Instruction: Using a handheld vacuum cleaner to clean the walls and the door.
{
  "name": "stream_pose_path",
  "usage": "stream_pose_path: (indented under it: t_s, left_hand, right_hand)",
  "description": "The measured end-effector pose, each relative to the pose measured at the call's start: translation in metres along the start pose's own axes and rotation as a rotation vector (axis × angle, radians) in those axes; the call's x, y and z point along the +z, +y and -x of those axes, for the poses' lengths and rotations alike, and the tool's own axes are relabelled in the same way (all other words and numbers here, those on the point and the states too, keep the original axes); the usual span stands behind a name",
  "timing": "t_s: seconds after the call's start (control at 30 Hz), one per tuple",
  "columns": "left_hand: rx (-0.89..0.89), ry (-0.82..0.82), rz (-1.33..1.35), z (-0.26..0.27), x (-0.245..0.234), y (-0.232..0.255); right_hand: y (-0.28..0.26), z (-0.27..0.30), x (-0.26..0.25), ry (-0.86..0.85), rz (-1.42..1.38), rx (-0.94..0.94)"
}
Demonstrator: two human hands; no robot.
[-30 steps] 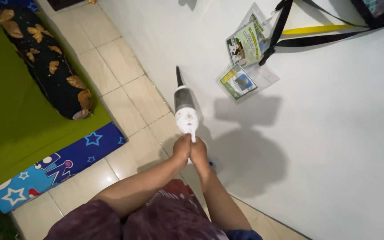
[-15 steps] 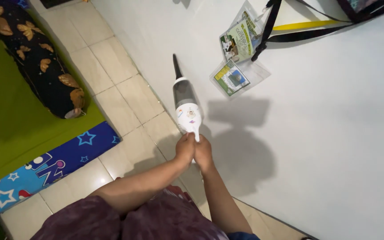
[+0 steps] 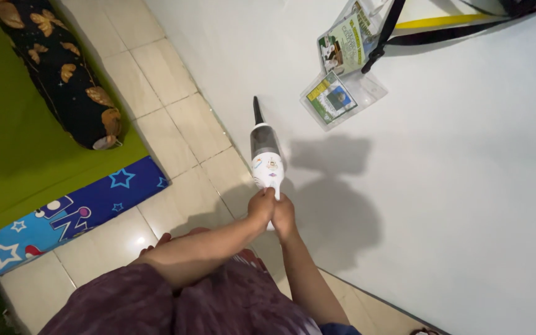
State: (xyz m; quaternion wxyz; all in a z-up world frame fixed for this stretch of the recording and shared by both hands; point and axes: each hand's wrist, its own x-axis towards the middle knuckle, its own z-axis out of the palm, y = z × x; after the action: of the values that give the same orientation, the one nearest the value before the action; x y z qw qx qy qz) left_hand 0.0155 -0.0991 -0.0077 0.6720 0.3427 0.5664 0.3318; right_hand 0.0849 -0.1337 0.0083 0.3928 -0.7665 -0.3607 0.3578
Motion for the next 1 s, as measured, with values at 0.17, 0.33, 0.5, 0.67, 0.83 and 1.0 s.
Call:
stream_pose_path:
  t_s: [0.17, 0.33, 0.5, 0.67, 0.83, 1.0]
  left_hand:
    - [0.024, -0.018, -0.076, 0.013, -0.002, 0.001]
    - [0.175, -0.021, 0.040, 0.026, 0.004, 0.021]
    - [0.224, -0.149, 0.234, 0.071, 0.000, 0.094]
    - [0.255, -0.157, 0.202, 0.048, -0.008, 0.124]
    - [0.255, -0.133, 0.309, -0.019, -0.019, 0.097]
    - [0.142, -0.027, 0.168, -0.081, -0.033, 0.077]
  right_hand:
    - [0.006, 0.008, -0.001, -0.036, -0.258, 0.085]
    - [-0.044, 0.026, -0.022, -0.036, -0.271, 0.001]
    - [-0.092, 0.027, -0.039, 0.093, 0.059, -0.174]
    - [-0.121, 0.002, -0.027, 0.083, 0.069, -0.217]
    - [-0.098, -0.045, 0.016, 0.069, 0.022, -0.115]
    - [-0.058, -0.095, 0.056, 0.056, 0.163, -0.173]
